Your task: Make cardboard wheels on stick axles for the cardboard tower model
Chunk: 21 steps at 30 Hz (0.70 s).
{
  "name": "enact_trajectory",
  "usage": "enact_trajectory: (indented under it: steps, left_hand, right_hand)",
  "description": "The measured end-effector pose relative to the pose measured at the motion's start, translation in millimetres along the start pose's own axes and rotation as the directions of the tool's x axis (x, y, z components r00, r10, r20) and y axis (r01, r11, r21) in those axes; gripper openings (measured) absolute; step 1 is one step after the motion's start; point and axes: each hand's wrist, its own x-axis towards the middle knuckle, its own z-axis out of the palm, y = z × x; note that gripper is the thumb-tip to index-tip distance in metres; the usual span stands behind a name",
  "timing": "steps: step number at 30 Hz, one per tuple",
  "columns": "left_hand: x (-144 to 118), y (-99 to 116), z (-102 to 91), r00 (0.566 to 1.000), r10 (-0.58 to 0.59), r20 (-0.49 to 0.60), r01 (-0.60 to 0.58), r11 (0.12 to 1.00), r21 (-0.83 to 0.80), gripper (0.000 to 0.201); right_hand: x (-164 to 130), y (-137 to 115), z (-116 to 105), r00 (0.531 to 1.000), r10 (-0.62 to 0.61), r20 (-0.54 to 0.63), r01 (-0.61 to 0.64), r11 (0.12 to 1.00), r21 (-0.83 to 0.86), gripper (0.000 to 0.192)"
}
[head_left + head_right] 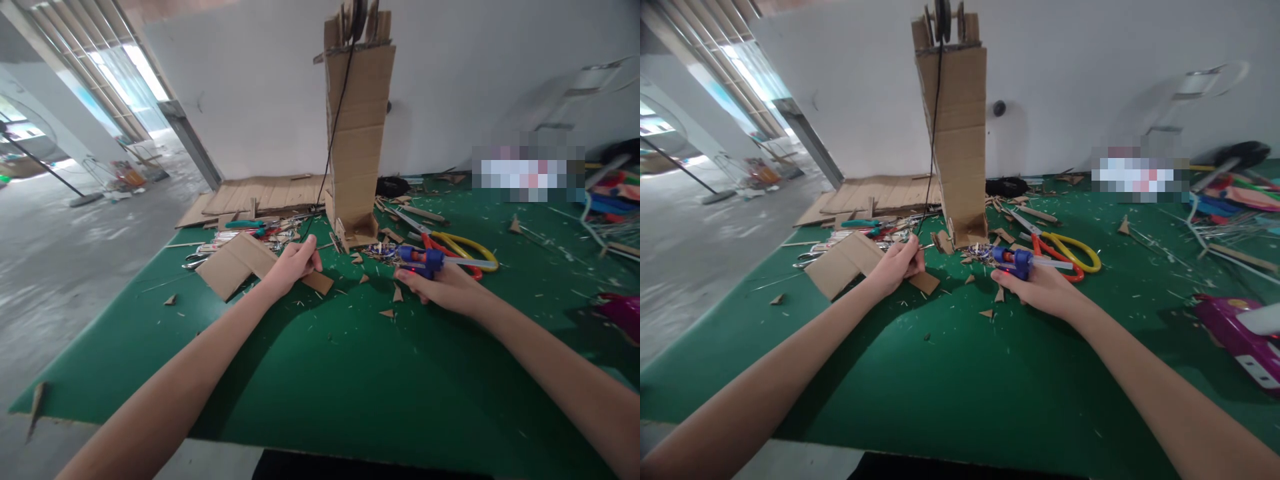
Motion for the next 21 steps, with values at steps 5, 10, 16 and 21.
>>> enact_trajectory:
  steps: [5, 10, 16, 21]
  left_hand:
    - [-0.8, 14.0, 0.6, 0.999, -0.039, -0.004, 0.036, 0.951, -0.308, 0.052]
    - [-10.4, 31.4, 2.6, 0.993, -0.062, 0.104, 0.098, 0.914, -0.394, 0.037]
    - [-13.6, 26.6, 3.4, 0.985, 0.006, 0.171, 0.039, 0.964, -0.262, 0.021]
    - [-12.9, 26.7, 5.5, 0.992, 0.070, 0.108, -0.061, 0.994, -0.087, 0.020]
  right_hand:
    - [-1.1, -1.4, -0.7, 1.000, -0.009, -0.003, 0.009, 1.000, 0.003, 0.040]
    - [-1.7, 1.0, 0.1, 0.995, -0.098, -0.020, 0.098, 0.995, 0.003, 0.038]
    - [-1.7, -1.4, -3.0, 0.987, -0.128, -0.101, 0.124, 0.991, -0.041, 0.035]
    - [2.8, 3.0, -12.1, 0.900, -0.376, -0.219, 0.279, 0.886, -0.371, 0.032]
